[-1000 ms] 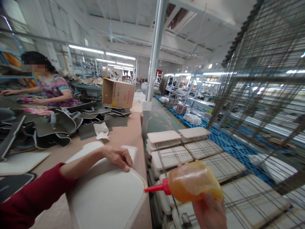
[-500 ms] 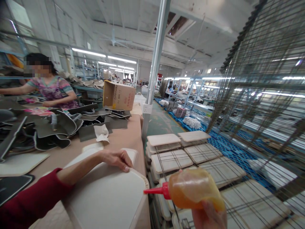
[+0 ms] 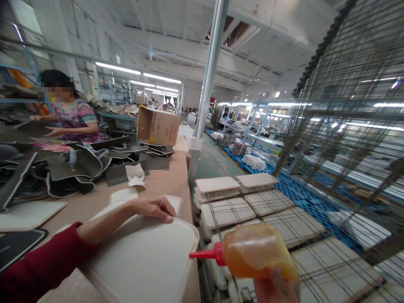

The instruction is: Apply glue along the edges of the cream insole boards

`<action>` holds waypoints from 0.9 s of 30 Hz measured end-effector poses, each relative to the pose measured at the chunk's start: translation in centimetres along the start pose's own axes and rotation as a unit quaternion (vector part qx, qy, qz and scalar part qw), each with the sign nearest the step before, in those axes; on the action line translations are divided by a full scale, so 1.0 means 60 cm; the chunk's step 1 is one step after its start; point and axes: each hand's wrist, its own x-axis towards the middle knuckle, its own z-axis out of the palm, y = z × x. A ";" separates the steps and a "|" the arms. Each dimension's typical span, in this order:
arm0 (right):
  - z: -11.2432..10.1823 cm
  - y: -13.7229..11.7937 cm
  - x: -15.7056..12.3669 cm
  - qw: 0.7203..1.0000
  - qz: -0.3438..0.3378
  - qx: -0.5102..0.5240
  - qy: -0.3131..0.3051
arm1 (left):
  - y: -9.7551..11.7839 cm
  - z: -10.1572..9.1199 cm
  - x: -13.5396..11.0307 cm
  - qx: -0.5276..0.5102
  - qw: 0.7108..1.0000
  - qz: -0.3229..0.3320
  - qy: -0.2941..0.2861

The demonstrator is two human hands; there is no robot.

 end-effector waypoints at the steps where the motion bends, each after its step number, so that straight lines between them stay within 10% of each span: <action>1: -0.003 0.002 0.000 1.000 0.003 0.003 0.000 | -0.004 -0.001 0.000 0.001 1.000 0.003 0.003; 17: 0.037 0.002 -0.025 0.997 -0.026 -0.065 0.044 | -0.025 -0.012 0.000 -0.073 0.996 -0.035 0.029; 27: -0.009 0.018 -0.014 0.994 -0.014 -0.104 0.026 | -0.036 -0.014 -0.005 -0.112 0.990 -0.038 0.071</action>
